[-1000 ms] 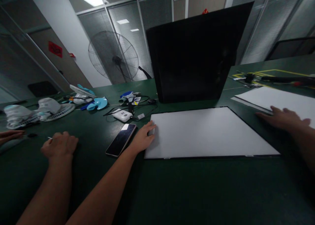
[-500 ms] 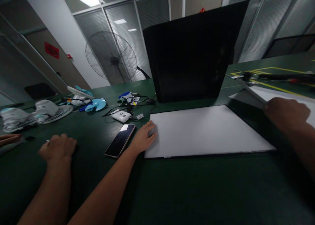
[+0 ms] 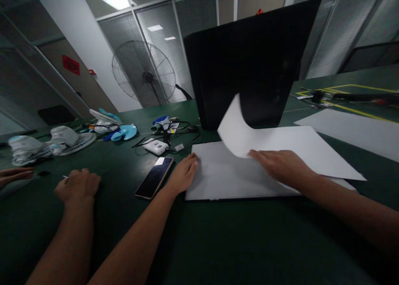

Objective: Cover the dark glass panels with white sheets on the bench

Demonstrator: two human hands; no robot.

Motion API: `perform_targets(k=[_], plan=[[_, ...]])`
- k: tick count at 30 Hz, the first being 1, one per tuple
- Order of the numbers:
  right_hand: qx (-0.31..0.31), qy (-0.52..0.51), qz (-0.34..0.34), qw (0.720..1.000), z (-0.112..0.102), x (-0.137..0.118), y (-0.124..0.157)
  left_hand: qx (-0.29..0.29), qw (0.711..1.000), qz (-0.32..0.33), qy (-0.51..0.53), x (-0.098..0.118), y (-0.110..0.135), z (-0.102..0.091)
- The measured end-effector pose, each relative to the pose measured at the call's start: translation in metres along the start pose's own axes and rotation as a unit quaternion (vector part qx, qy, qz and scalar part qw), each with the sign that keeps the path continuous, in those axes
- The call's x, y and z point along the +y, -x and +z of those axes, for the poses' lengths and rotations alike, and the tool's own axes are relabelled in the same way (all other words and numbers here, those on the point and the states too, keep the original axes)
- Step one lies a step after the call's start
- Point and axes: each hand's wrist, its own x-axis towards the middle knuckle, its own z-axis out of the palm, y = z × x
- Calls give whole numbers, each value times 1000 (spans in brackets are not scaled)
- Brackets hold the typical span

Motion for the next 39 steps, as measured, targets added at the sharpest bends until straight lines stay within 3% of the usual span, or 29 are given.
perform_targets(k=[4, 8, 12, 15, 17, 19, 21, 25, 28, 31, 39], plan=[[-44, -6, -110, 993, -2, -25, 1, 17, 999, -27, 20, 4, 1, -2], [-5, -19, -199, 980, -10, -38, 6, 13, 999, -41, 14, 2, 0, -2], [35, -73, -246, 966, -15, -46, 10, 1, 999, -46, 0, 0, -1, -1], [8, -172, -255, 952, -15, -38, 8, -11, 999, -36, -10, 0, 0, -2], [-7, -225, -163, 960, -12, -17, 4, -19, 999, -23, -13, 1, 0, -2], [11, -217, 15, 976, -5, 21, 1, -25, 1000, -12, -15, 1, 0, -2], [45, -161, 177, 970, 6, 69, 4, -31, 999, -4, -25, 1, -1, -2], [51, -77, 357, 929, 35, 161, 35, -39, 998, 5, -51, 0, 0, -1], [-1, -63, 498, 865, 57, 203, 61, -43, 997, 6, -63, 1, 0, 0], [-55, -77, 547, 832, 71, 220, 71, -46, 995, -2, -85, 5, 1, 0], [-61, -44, 501, 862, 69, 204, 61, -56, 991, -32, -115, 19, 5, -3]])
